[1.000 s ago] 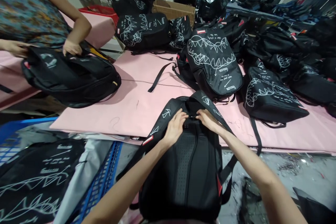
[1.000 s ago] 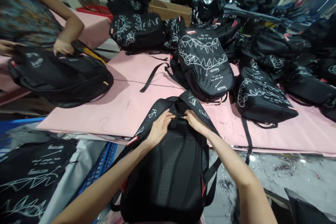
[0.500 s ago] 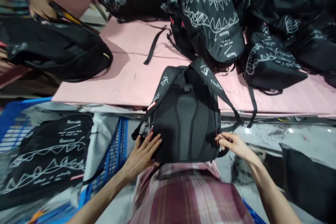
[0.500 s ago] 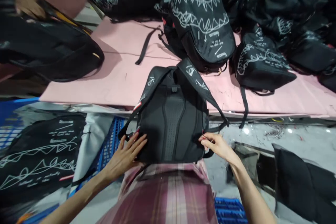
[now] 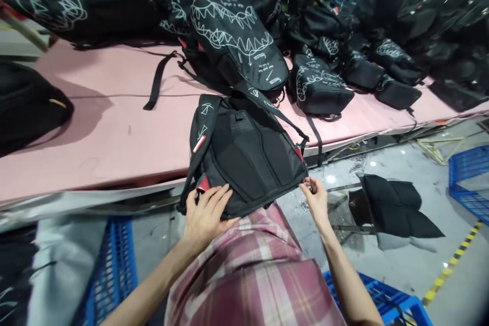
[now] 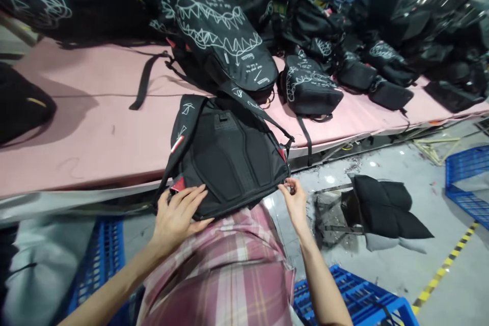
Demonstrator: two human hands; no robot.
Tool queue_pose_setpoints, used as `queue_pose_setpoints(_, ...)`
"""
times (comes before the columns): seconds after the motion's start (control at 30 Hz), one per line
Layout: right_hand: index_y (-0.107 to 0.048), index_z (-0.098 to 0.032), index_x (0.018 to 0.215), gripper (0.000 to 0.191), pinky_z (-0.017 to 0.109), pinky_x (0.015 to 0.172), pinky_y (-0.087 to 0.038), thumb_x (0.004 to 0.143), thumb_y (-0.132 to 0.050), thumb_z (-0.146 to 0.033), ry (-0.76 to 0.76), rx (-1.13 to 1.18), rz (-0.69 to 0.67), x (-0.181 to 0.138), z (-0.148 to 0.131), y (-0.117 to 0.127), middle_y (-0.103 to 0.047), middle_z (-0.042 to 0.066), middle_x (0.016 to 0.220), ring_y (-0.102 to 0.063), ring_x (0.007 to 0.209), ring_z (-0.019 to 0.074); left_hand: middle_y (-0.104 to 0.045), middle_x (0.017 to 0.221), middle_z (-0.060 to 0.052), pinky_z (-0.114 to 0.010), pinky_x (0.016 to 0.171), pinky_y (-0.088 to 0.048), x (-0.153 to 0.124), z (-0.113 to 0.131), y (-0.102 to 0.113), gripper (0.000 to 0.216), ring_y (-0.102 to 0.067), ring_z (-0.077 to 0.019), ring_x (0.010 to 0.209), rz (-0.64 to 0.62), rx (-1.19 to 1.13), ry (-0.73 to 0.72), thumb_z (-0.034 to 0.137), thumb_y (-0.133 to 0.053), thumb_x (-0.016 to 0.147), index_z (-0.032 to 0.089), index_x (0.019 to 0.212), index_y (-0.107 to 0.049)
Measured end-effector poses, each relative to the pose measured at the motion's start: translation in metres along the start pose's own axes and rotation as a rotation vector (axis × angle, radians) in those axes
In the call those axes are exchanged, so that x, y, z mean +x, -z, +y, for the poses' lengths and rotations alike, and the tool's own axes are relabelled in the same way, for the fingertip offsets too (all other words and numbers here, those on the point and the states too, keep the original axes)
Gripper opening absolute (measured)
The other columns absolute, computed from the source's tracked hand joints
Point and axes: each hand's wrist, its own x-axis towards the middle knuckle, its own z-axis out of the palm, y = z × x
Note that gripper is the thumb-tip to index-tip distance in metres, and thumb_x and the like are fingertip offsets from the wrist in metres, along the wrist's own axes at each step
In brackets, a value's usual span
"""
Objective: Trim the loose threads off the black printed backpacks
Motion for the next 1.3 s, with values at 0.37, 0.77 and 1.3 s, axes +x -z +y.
queue_pose_setpoints(0.37,-0.055,-0.014,0.093,0.033,0.029,0.071,-0.046,0.069,-0.059,-0.037,0.024,0.027,0.040,0.029,0.006,0.006,-0.062,0.006,0.083,-0.058,0.074,0.0168,-0.064,0.111,-0.012,-0.053,0.100,-0.021,0.005,0.012,-0.010,0.062,-0.055,-0.0279,0.099,0.032,-0.100,0.052,0.042,-0.059,0.077,0.020,0.131,-0.040)
queue_pose_setpoints(0.77,-0.062,-0.014,0.088,0.035,0.031,0.068,-0.040,0.081,-0.040,-0.041,0.245,-0.480,0.091,0.036,-0.001,0.018,-0.065,0.010,0.080,-0.056,0.071,0.0208,-0.063,0.112,-0.014,-0.050,0.099,-0.023,0.008,0.011,-0.015,0.064,-0.055,-0.0290,0.104,0.041,-0.157,0.117,0.051,-0.058,0.075,0.016,0.127,-0.043)
queue_pose_setpoints(1.3,-0.061,-0.019,0.074,0.017,0.026,0.060,-0.044,0.076,-0.053,-0.034,0.041,0.012,-0.406,-0.088,-0.078,-0.087,-0.062,0.000,0.066,-0.055,0.061,0.0145,-0.059,0.119,-0.015,-0.052,0.101,-0.018,0.013,0.017,-0.029,0.049,-0.051,-0.0279,0.110,-0.001,-0.285,0.206,0.045,-0.044,0.086,0.016,0.125,-0.047)
